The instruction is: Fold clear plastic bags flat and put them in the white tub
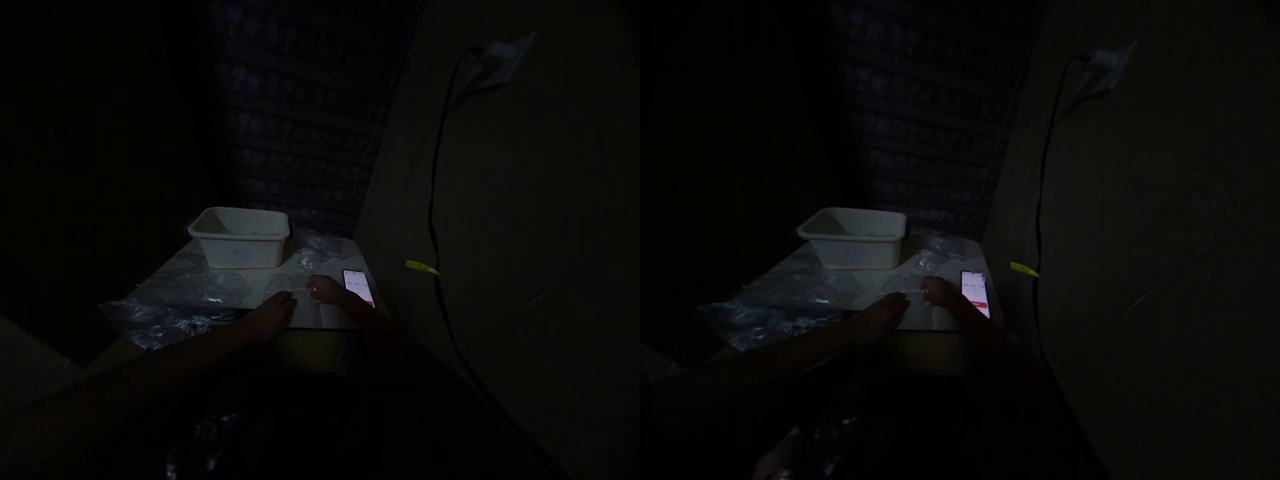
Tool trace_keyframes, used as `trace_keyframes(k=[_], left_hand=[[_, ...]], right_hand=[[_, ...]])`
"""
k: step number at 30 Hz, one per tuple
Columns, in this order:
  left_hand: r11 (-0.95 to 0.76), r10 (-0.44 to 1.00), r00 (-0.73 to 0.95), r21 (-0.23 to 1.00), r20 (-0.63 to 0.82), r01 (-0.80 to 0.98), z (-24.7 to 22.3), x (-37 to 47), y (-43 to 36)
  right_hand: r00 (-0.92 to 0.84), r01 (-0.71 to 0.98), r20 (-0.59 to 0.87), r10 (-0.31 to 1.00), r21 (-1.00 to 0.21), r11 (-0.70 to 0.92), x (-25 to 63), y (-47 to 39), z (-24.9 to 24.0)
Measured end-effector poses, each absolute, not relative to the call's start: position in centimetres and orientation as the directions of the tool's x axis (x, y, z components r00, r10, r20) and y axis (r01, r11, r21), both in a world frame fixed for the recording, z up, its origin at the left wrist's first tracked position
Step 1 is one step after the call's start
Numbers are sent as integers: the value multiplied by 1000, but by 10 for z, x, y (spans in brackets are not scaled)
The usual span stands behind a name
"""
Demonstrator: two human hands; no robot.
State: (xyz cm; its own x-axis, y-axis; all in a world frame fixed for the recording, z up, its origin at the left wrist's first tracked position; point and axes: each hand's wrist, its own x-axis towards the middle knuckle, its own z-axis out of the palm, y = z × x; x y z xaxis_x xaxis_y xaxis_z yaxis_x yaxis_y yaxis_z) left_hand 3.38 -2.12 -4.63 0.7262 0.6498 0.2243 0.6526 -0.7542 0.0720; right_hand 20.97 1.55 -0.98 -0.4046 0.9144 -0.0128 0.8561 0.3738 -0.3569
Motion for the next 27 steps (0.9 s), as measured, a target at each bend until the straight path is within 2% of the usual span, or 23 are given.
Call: trace_keyframes(k=[2,7,15,18,22,27], left_hand=[[-735,664,710,31,234,677,-46,31,-22],[-667,730,657,-13,189,745,-41,24,-22],[-502,863,501,5,59,865,-34,26,-28],[-483,875,483,6,19,876,-32,28,-31],[-437,899,437,-5,-13,899,-31,28,-31],[-351,935,349,-34,-62,936,-30,26,-31]], right_hand=[[-392,855,-16,920,-374,358,219,21,-3],[-339,896,-11,941,-307,320,243,30,3],[-230,956,99,968,-163,243,242,22,10],[-326,927,104,940,-161,339,222,13,12],[-543,832,16,840,-127,540,198,1,2],[-589,805,-16,808,-95,585,194,-3,-9]])
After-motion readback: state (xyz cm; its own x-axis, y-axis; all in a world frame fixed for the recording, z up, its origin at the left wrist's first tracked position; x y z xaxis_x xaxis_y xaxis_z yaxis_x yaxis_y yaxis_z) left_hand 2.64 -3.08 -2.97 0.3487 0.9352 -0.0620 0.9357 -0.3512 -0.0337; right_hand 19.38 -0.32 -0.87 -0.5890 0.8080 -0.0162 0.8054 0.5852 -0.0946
